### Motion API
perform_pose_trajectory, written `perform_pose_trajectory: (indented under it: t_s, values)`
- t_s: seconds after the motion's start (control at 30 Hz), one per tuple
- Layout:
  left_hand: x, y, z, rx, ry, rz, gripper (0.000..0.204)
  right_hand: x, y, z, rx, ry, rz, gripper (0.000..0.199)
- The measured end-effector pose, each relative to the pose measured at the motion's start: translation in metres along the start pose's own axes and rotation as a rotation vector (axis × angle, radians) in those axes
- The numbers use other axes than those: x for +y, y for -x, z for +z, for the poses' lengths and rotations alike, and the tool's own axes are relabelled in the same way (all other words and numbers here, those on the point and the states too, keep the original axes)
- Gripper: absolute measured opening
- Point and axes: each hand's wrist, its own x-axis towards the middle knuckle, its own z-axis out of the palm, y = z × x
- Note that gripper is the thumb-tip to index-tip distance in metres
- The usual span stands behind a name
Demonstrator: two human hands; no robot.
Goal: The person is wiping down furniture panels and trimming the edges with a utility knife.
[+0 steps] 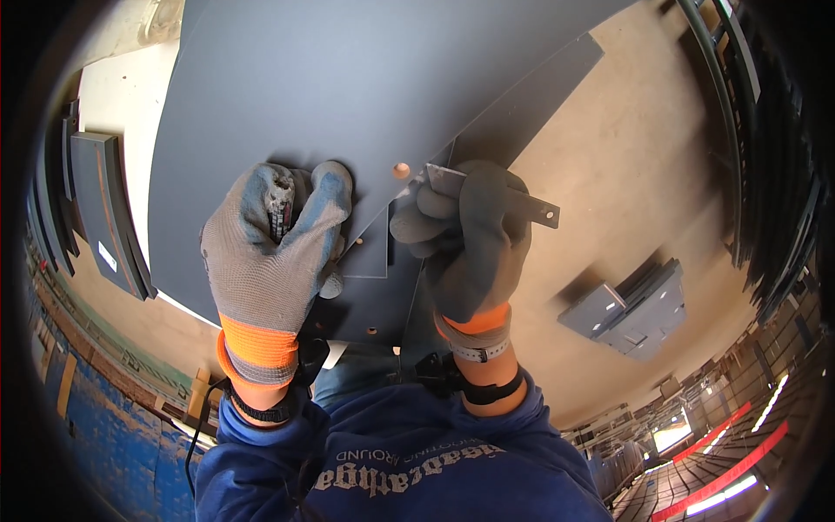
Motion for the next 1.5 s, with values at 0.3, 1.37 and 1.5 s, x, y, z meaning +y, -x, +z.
perform_pose_trajectory:
  t_s: [0.3, 1.37, 1.5]
  values:
    - [0.0, 0.001, 0.001, 0.001, 0.015, -0.04, 0.023, 0.0, 0.0, 0.002, 0.004, 0.041, -0.005, 0.03]
    - [0.009, 0.002, 0.002, 0.009, 0.151, -0.125, 0.029, 0.004, -0.008, -0.016, -0.113, 0.108, -0.455, 0.022]
    - [0.007, 0.002, 0.003, 0.004, 0.168, -0.119, 0.029, 0.006, -0.013, -0.024, -0.272, 0.228, -0.543, 0.025]
